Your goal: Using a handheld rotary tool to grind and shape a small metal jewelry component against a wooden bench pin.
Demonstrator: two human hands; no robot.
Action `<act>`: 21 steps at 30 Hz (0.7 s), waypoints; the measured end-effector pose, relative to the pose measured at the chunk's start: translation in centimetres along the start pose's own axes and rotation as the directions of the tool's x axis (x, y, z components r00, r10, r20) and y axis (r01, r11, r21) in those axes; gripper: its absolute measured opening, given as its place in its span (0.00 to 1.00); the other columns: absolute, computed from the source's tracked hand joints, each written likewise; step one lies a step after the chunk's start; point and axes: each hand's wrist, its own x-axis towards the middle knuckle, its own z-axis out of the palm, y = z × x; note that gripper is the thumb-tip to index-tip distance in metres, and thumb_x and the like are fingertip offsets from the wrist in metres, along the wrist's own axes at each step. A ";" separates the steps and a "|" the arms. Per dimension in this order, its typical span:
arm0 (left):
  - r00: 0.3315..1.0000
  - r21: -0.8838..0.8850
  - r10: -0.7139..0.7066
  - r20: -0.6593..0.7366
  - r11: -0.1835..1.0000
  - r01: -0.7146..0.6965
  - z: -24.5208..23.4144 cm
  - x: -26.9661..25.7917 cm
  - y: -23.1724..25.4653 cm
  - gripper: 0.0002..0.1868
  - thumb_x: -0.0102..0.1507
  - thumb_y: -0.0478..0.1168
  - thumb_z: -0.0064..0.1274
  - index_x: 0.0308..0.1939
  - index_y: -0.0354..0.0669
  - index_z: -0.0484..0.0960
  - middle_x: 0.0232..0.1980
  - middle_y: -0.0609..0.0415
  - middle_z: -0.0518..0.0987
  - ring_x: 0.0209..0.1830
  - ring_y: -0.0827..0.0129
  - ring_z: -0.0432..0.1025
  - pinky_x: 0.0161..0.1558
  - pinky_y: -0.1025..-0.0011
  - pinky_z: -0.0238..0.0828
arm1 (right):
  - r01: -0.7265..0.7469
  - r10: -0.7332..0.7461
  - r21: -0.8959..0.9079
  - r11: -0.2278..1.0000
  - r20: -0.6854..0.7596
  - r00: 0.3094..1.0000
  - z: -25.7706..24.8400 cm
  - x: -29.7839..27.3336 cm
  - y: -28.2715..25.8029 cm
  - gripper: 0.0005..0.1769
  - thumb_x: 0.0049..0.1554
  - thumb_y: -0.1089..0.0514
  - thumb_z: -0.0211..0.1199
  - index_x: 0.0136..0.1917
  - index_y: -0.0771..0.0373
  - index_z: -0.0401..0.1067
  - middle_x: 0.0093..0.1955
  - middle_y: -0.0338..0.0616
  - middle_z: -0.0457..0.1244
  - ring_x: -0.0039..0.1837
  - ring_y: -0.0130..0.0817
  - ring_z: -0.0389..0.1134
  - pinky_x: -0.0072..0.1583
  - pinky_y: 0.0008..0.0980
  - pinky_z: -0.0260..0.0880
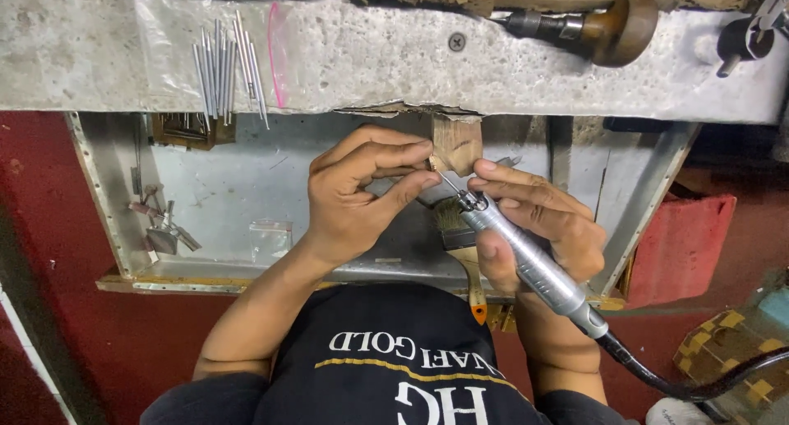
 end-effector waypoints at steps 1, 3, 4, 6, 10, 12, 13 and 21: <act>1.000 0.000 0.000 0.000 1.000 0.000 0.0 0.0 0.0 0.15 0.60 0.26 0.66 0.50 0.29 0.84 0.48 0.42 0.84 0.45 0.58 0.84 0.44 0.66 0.87 | 0.000 0.000 0.000 1.000 0.000 1.000 0.0 0.0 0.0 0.17 0.53 0.63 0.69 0.36 0.82 0.67 0.38 0.73 0.68 0.48 0.77 0.74 0.49 0.60 0.78; 1.000 0.001 0.009 -0.005 1.000 -0.009 0.0 0.0 -0.2 0.15 0.60 0.26 0.67 0.50 0.29 0.84 0.48 0.42 0.84 0.45 0.57 0.84 0.44 0.67 0.87 | 0.015 -0.015 -0.010 1.000 0.008 1.000 0.0 0.1 0.0 0.18 0.53 0.63 0.69 0.36 0.82 0.68 0.38 0.73 0.68 0.49 0.77 0.74 0.49 0.60 0.78; 1.000 0.001 0.009 -0.005 1.000 -0.009 0.0 0.0 -0.1 0.15 0.60 0.26 0.67 0.50 0.29 0.84 0.48 0.42 0.84 0.45 0.57 0.84 0.44 0.67 0.87 | 0.014 -0.014 -0.010 1.000 0.008 1.000 -0.1 0.2 -0.1 0.18 0.53 0.63 0.69 0.36 0.82 0.68 0.38 0.73 0.68 0.49 0.77 0.74 0.49 0.60 0.78; 1.000 0.020 0.011 0.001 1.000 -0.011 0.0 0.0 0.0 0.15 0.60 0.27 0.67 0.51 0.30 0.85 0.47 0.43 0.84 0.46 0.58 0.83 0.45 0.67 0.86 | -0.012 0.014 -0.031 0.999 0.058 0.998 -0.2 0.4 -0.3 0.18 0.53 0.63 0.69 0.35 0.83 0.69 0.39 0.72 0.69 0.50 0.76 0.74 0.50 0.57 0.78; 1.000 0.034 0.023 -0.001 0.999 -0.023 -0.1 0.2 0.2 0.14 0.61 0.27 0.67 0.50 0.30 0.85 0.47 0.44 0.84 0.46 0.60 0.83 0.45 0.67 0.86 | -0.012 0.017 -0.054 0.998 0.087 0.996 -0.6 0.4 -0.5 0.16 0.51 0.64 0.70 0.36 0.84 0.70 0.40 0.72 0.69 0.51 0.76 0.74 0.50 0.58 0.78; 0.999 0.071 0.037 0.009 0.997 -0.037 -0.2 0.4 0.5 0.13 0.61 0.28 0.67 0.50 0.32 0.85 0.46 0.44 0.84 0.46 0.57 0.83 0.45 0.66 0.86 | 0.000 0.006 -0.059 0.998 0.101 0.995 -0.7 0.4 -0.6 0.15 0.51 0.67 0.71 0.37 0.85 0.70 0.41 0.73 0.69 0.51 0.77 0.74 0.51 0.58 0.78; 0.999 0.071 0.036 0.008 0.997 -0.037 -0.2 0.4 0.6 0.13 0.61 0.28 0.67 0.50 0.32 0.85 0.46 0.44 0.84 0.46 0.57 0.83 0.45 0.66 0.86 | -0.001 0.007 -0.059 0.998 0.101 0.995 -0.5 0.7 -1.1 0.15 0.51 0.67 0.71 0.37 0.85 0.70 0.41 0.73 0.69 0.51 0.77 0.74 0.51 0.58 0.78; 0.985 0.242 0.146 0.087 0.956 -0.163 -0.4 0.2 0.3 0.13 0.63 0.31 0.67 0.50 0.34 0.84 0.49 0.44 0.84 0.50 0.60 0.82 0.53 0.71 0.84 | -0.112 0.136 -0.237 0.965 0.089 0.987 0.8 2.6 -4.1 0.15 0.56 0.64 0.66 0.43 0.76 0.62 0.47 0.78 0.67 0.55 0.65 0.76 0.53 0.48 0.85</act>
